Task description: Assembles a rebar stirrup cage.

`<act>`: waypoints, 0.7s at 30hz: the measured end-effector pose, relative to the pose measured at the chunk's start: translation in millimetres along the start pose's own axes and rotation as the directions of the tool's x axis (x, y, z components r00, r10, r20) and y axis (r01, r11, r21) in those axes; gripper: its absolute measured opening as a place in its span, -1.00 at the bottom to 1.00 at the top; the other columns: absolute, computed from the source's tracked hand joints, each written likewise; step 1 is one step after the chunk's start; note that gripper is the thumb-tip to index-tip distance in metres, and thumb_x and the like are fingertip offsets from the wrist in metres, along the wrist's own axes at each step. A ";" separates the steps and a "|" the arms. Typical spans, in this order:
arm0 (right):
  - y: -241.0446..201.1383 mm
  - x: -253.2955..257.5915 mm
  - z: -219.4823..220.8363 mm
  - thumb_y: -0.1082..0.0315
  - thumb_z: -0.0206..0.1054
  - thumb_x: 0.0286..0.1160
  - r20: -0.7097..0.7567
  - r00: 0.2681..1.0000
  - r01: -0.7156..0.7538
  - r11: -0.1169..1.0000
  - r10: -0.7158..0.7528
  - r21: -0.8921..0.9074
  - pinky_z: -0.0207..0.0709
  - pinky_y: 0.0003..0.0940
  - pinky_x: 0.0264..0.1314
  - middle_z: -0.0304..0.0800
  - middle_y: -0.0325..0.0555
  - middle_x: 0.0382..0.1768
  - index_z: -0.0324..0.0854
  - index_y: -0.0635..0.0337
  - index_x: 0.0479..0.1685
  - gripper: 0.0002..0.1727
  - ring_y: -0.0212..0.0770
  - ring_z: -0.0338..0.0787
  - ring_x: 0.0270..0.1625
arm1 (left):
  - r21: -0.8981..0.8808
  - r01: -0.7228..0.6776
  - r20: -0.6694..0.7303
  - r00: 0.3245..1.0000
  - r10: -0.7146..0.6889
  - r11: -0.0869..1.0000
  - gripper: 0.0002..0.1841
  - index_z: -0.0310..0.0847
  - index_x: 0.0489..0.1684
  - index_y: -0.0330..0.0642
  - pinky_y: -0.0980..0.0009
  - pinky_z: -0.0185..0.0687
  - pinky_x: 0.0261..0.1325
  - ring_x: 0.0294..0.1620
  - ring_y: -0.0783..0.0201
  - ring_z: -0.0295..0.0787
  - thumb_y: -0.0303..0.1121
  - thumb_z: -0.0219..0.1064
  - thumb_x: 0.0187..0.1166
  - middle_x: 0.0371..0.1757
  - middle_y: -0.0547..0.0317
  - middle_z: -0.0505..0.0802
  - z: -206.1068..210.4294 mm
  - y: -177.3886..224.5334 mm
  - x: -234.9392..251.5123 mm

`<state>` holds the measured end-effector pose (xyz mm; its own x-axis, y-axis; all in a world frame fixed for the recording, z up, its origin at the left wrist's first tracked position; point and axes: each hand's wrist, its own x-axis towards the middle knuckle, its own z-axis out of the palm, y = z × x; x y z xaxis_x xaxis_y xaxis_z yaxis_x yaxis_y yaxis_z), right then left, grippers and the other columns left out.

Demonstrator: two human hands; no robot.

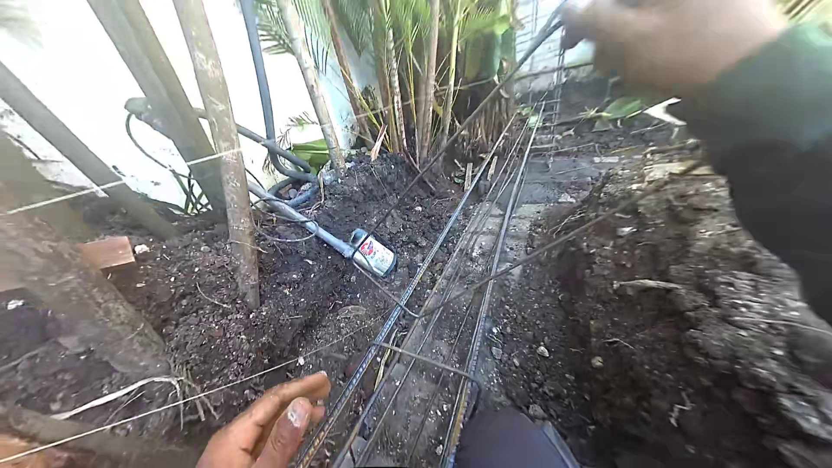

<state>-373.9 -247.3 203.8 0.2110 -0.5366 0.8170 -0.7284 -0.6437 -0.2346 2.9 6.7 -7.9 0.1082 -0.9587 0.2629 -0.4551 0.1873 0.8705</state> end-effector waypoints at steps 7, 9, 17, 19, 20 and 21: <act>-8.3 -7.5 -4.5 0.00 0.27 0.68 -0.059 0.998 -0.012 0.984 0.023 0.176 0.48 -0.20 -0.46 0.69 -0.24 -0.54 0.78 0.14 -0.32 -0.59 -0.39 0.51 -0.60 | -0.044 -0.080 0.011 0.997 0.081 0.996 -0.56 0.62 0.30 -0.49 0.16 0.80 0.26 0.12 0.18 0.88 -0.23 0.07 0.83 0.19 -0.12 0.85 -7.5 1.2 -6.1; -5.5 -16.6 -7.8 -0.03 0.32 0.61 -0.202 0.979 0.026 0.983 0.012 0.181 0.55 -0.14 -0.29 0.76 -0.20 -0.46 0.80 0.15 -0.31 -0.59 -0.38 0.62 -0.47 | -0.050 -0.094 0.001 0.996 0.095 0.994 -0.59 0.64 0.29 -0.45 0.16 0.81 0.26 0.11 0.18 0.89 -0.24 0.10 0.81 0.17 -0.08 0.87 -7.4 9.5 -1.3; -16.2 -126.6 89.9 -0.05 0.08 0.73 -0.471 0.726 0.561 0.828 -0.500 -0.014 0.56 -0.33 -0.47 0.63 -0.13 -0.51 0.59 0.13 -0.27 -0.56 -0.29 0.65 -0.48 | -0.522 0.167 0.036 0.984 -0.174 0.836 -0.24 0.20 0.70 -0.29 -0.01 0.81 0.17 0.21 -0.05 0.85 0.21 -0.31 0.85 0.30 -0.17 0.80 31.6 71.4 107.6; -1.4 -159.0 147.3 -0.11 0.02 0.76 -0.362 0.753 0.603 0.796 -0.550 0.047 0.52 -0.29 -0.55 0.60 -0.14 -0.56 0.63 0.07 -0.25 -0.52 -0.21 0.63 -0.54 | -0.493 0.352 0.049 0.924 -0.379 0.795 -0.24 0.07 0.78 -0.25 -0.07 0.79 0.13 0.22 -0.20 0.80 0.21 -0.15 0.84 0.40 -0.37 0.66 54.5 58.2 146.9; 10.3 -172.2 174.8 -0.10 -0.02 0.77 -0.312 0.769 0.609 0.787 -0.558 0.094 0.51 -0.27 -0.58 0.59 -0.12 -0.57 0.63 0.08 -0.25 -0.50 -0.19 0.63 -0.57 | -0.365 0.425 0.045 0.897 -0.440 0.828 -0.31 0.15 0.73 -0.28 -0.05 0.77 0.11 0.21 -0.20 0.78 0.11 -0.02 0.85 0.40 -0.38 0.64 68.0 40.6 164.2; 23.2 -184.0 198.5 -0.12 -0.06 0.79 -0.264 0.785 0.606 0.784 -0.561 0.136 0.53 -0.24 -0.59 0.60 -0.11 -0.56 0.61 0.09 -0.28 -0.47 -0.16 0.64 -0.56 | -0.162 0.470 0.058 0.882 -0.467 0.868 -0.37 0.28 0.63 -0.34 -0.05 0.72 0.13 0.20 -0.18 0.75 0.03 0.09 0.83 0.36 -0.37 0.66 81.2 17.8 179.7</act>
<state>-300.2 -271.8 -56.5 0.4022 0.0837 0.9117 -0.3544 -0.9039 0.2393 -57.5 -179.5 21.0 0.2565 -0.9459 -0.1988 -0.2012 -0.2534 0.9462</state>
